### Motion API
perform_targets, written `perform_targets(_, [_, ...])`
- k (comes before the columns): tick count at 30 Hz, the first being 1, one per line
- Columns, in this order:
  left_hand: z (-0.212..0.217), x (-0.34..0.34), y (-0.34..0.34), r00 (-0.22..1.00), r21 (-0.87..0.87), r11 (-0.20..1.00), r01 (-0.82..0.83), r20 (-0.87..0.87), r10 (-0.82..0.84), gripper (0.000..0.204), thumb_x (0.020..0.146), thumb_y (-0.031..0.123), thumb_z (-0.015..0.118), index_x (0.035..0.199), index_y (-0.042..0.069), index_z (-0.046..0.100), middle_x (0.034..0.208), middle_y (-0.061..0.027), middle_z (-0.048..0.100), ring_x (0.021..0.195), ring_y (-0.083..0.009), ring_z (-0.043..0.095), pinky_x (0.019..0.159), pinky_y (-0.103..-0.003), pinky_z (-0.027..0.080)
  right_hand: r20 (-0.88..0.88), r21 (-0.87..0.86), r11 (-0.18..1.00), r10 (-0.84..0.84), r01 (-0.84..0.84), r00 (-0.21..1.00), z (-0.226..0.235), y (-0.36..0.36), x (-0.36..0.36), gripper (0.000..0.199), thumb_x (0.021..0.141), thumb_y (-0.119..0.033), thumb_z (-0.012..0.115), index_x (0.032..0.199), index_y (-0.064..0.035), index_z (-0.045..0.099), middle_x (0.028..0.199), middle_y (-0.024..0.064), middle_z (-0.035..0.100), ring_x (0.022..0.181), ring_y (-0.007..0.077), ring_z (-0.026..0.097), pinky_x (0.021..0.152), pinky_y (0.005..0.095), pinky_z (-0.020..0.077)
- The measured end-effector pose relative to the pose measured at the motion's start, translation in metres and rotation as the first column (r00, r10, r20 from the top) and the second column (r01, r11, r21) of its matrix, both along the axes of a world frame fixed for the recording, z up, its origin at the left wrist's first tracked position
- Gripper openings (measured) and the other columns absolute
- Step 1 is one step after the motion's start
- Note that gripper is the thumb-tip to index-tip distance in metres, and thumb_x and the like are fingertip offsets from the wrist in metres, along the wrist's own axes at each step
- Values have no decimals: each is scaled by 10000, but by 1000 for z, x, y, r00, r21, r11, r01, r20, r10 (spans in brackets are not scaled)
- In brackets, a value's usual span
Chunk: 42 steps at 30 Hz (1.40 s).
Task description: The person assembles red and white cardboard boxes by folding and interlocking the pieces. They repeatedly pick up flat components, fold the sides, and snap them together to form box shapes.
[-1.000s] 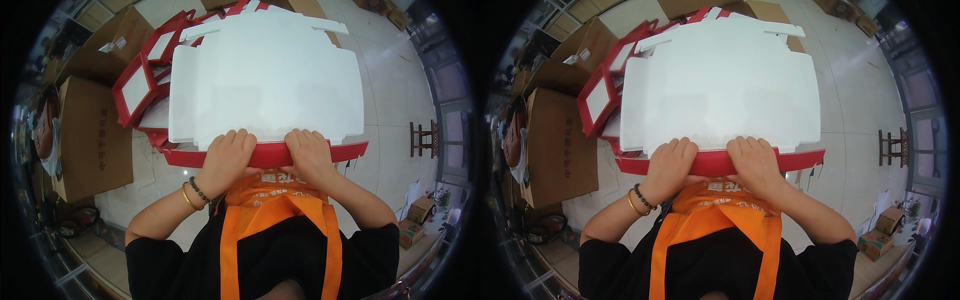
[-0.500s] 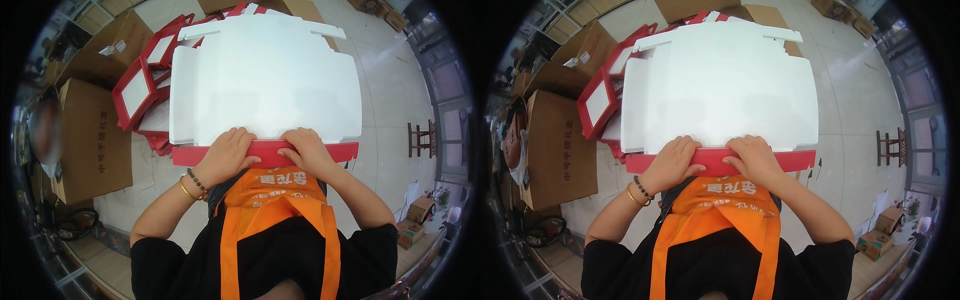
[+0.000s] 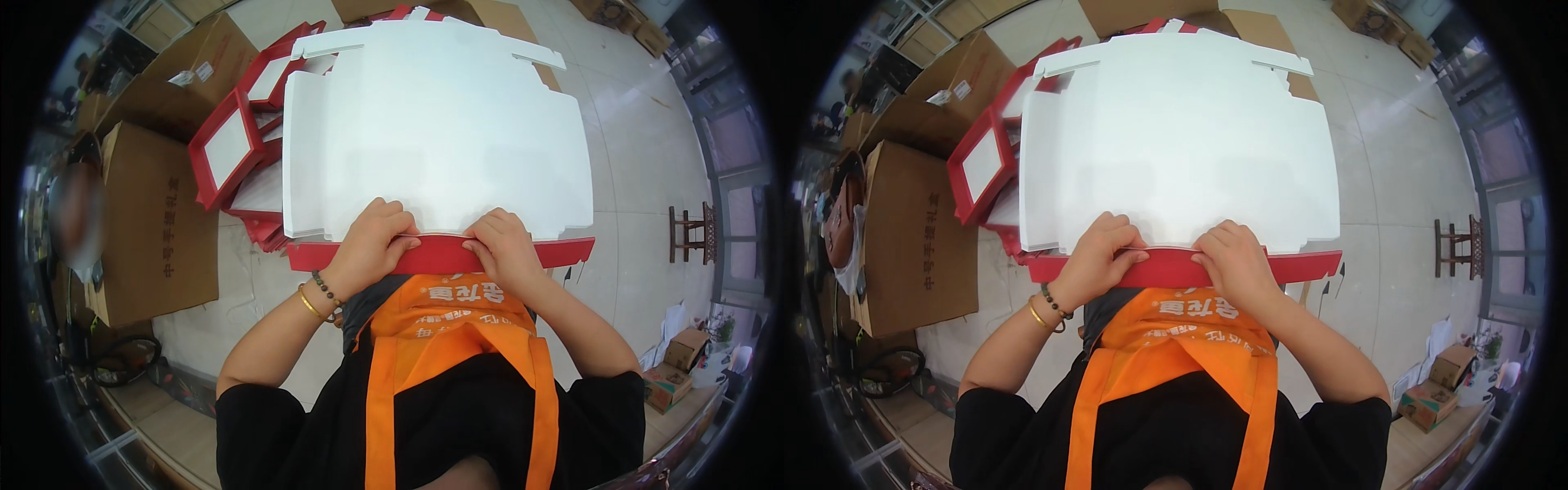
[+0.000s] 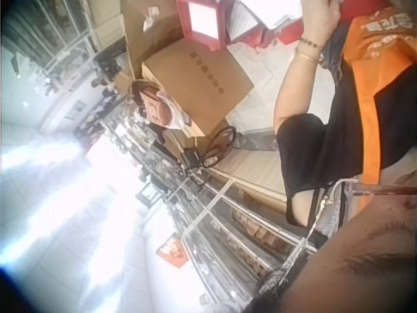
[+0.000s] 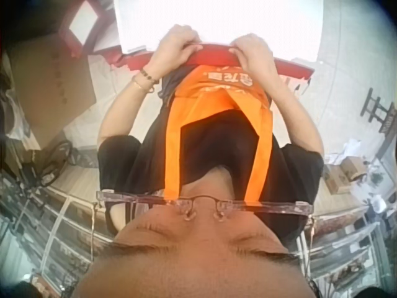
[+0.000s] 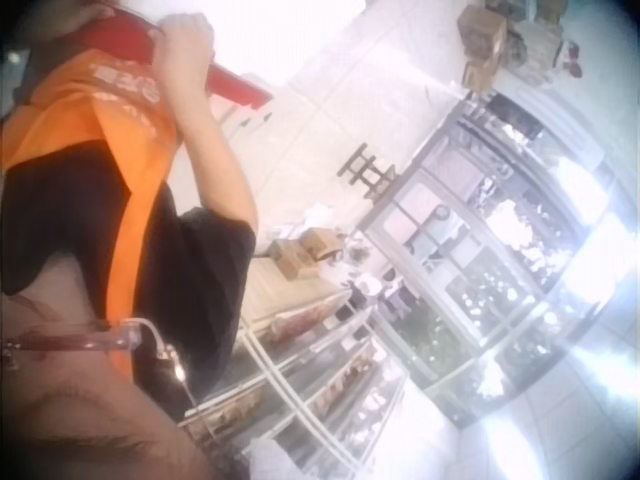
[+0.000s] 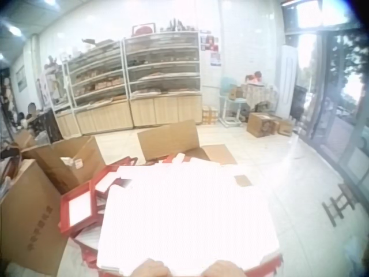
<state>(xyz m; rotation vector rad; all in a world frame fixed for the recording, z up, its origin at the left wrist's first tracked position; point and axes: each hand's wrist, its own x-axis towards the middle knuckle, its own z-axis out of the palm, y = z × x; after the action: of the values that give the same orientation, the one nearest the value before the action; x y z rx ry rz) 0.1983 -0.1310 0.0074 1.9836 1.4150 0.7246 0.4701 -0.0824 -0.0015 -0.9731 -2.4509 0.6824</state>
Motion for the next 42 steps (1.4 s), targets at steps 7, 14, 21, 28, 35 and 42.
perform_targets(7, [-31, 7, -20, 986, 292, 954, 72, -165, -24, 86, 854, 19, 710, 892, 74, 655, 863, -106, 540, 835, -336, 542, 764, -436, 469, 44, 125, 991, 37, -43, 998, -18, -5, 4, 88, 887, -76, 718, 959, -86, 670, 976, 86, 660, 995, 314, 619, 886, 439, 465])
perform_targets(14, [-18, 9, -24, 994, 273, 961, -34, -91, 61, 112, 915, 97, 776, 950, 65, 674, 882, -103, 554, 852, -342, 554, 778, -438, 476, 46, 99, 995, -1, -3, 999, -8, -8, 5, 74, 939, -117, 743, 982, -96, 687, 969, 58, 676, 970, 273, 632, 892, 420, 457])
perform_targets(21, [-10, 14, -33, 995, 136, 987, -85, -44, 92, 109, 949, 99, 760, 991, 57, 669, 947, -127, 656, 932, -367, 636, 829, -460, 524, 89, 152, 987, -59, 45, 994, 2, -21, 13, 150, 950, -137, 757, 1090, -91, 732, 1010, 51, 729, 991, 253, 670, 929, 406, 472])
perform_targets(28, [3, 6, -40, 994, 33, 999, -20, -109, 24, 140, 987, 76, 693, 1124, 46, 686, 966, -133, 712, 961, -360, 682, 852, -443, 560, 156, 44, 997, -73, 67, 985, 27, -16, 38, 126, 909, -73, 775, 1034, -84, 762, 934, 69, 780, 905, 290, 727, 902, 410, 533])
perform_targets(35, [6, -6, -44, 989, 77, 997, 4, -145, 7, 428, 865, -64, 627, 1271, 23, 727, 1142, -126, 769, 1058, -320, 703, 909, -410, 609, -48, 137, 987, -83, 89, 995, 11, -24, 38, 229, 856, 52, 752, 1071, -27, 766, 1077, 117, 820, 914, 303, 773, 827, 403, 589])
perform_targets(42, [-26, 7, -60, 967, 442, 896, -33, -212, 140, 459, 811, -112, 638, 1246, -1, 736, 1124, -132, 781, 1026, -312, 746, 863, -395, 631, -73, 313, 944, -86, 105, 994, -12, -34, 34, 215, 861, 71, 706, 1053, -11, 755, 1135, 124, 807, 1056, 289, 773, 922, 433, 598])
